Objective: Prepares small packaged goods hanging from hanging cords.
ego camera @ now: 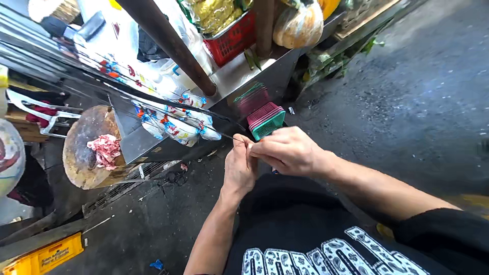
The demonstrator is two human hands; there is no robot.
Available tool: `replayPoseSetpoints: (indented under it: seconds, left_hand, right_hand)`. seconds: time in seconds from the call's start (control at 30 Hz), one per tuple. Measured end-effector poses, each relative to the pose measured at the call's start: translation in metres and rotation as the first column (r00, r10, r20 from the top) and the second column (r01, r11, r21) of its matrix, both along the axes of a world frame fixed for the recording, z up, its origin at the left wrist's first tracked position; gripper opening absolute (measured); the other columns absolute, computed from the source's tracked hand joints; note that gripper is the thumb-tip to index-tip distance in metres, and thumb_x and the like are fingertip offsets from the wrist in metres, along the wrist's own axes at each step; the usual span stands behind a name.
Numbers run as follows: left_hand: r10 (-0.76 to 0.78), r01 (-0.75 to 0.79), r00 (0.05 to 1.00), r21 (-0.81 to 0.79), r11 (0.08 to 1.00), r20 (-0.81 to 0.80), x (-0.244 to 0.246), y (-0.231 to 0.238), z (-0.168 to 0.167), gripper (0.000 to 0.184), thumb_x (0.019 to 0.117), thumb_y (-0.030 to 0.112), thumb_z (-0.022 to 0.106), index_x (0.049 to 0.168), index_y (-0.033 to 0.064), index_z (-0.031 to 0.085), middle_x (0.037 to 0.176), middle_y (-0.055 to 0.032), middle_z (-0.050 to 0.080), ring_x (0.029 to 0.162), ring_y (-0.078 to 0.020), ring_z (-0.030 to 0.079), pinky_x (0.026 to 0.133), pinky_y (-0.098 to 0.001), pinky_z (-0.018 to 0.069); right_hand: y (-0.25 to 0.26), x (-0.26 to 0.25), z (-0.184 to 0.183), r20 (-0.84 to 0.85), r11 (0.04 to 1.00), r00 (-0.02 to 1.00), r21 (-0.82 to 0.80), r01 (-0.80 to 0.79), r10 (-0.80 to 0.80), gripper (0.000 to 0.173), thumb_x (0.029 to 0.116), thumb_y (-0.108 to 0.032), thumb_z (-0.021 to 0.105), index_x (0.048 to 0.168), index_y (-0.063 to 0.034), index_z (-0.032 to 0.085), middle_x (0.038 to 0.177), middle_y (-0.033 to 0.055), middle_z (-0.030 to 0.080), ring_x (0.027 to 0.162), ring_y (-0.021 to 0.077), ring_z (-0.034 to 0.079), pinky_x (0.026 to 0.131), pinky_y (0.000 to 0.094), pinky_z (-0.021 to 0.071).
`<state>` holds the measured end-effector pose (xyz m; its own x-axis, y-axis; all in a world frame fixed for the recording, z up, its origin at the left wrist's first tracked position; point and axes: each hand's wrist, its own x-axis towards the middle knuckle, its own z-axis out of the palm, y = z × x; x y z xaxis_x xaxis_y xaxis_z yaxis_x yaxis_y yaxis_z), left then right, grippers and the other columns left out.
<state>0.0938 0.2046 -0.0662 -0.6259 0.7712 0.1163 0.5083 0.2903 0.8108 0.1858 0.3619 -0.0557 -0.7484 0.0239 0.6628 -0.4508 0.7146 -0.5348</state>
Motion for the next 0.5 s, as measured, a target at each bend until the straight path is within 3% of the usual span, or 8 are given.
replayPoseSetpoints:
  seconds: [0.1,0.2,0.27,0.37,0.5]
  left_hand:
    - [0.036,-0.049,0.968,0.044,0.998,0.249,-0.003,-0.003,0.000,0.026,0.1057,0.020,0.034,0.108,0.0051,0.054,0.080,0.0012,0.059,0.071,-0.0051,0.060,0.065,-0.0248,0.0532]
    - [0.012,-0.063,0.945,0.146,0.987,0.328,-0.004,-0.009,-0.001,0.022,0.1033,0.016,0.034,0.107,0.0057,0.053,0.087,-0.0003,0.061,0.076,-0.0060,0.061,0.068,-0.0252,0.0541]
    - [-0.091,0.019,0.956,0.248,0.969,0.279,-0.002,-0.008,-0.001,0.021,0.1054,0.018,0.034,0.105,0.0055,0.051,0.090,-0.0015,0.063,0.080,-0.0066,0.063,0.071,-0.0258,0.0557]
    - [-0.213,0.159,0.966,0.315,0.936,0.145,0.004,-0.005,-0.006,0.025,0.1084,0.022,0.034,0.104,0.0044,0.050,0.091,-0.0052,0.066,0.082,-0.0094,0.066,0.072,-0.0281,0.0576]
    - [-0.236,0.237,0.971,0.295,0.926,-0.042,0.000,-0.006,0.000,0.031,0.1112,0.027,0.031,0.104,0.0051,0.050,0.089,-0.0054,0.065,0.082,-0.0082,0.066,0.073,-0.0252,0.0575]
  right_hand:
    - [-0.011,0.015,-0.021,-0.001,0.996,0.999,-0.081,0.038,-0.038,0.018,0.1033,-0.014,0.058,0.103,-0.0053,0.073,0.072,0.0052,0.067,0.061,0.0142,0.061,0.056,0.0296,0.0487]
    - [-0.013,0.031,-0.043,0.113,0.935,0.994,-0.353,0.038,0.003,0.020,0.1044,-0.018,0.059,0.103,-0.0047,0.073,0.080,0.0037,0.070,0.070,0.0036,0.062,0.066,0.0190,0.0528]
    - [-0.005,0.036,-0.053,0.233,0.825,0.970,-0.559,0.081,0.063,0.020,0.1030,-0.023,0.062,0.100,-0.0074,0.074,0.085,-0.0043,0.071,0.072,-0.0043,0.061,0.067,0.0136,0.0525]
    - [0.007,0.028,-0.058,0.296,0.690,0.930,-0.720,0.067,0.218,0.014,0.0981,-0.019,0.063,0.094,-0.0113,0.074,0.081,-0.0082,0.070,0.069,-0.0019,0.062,0.063,0.0167,0.0535]
    - [0.020,0.009,-0.042,0.225,0.778,0.936,-0.623,-0.076,0.272,0.014,0.0986,-0.012,0.063,0.094,-0.0049,0.074,0.080,-0.0035,0.070,0.070,0.0001,0.064,0.064,0.0176,0.0556]
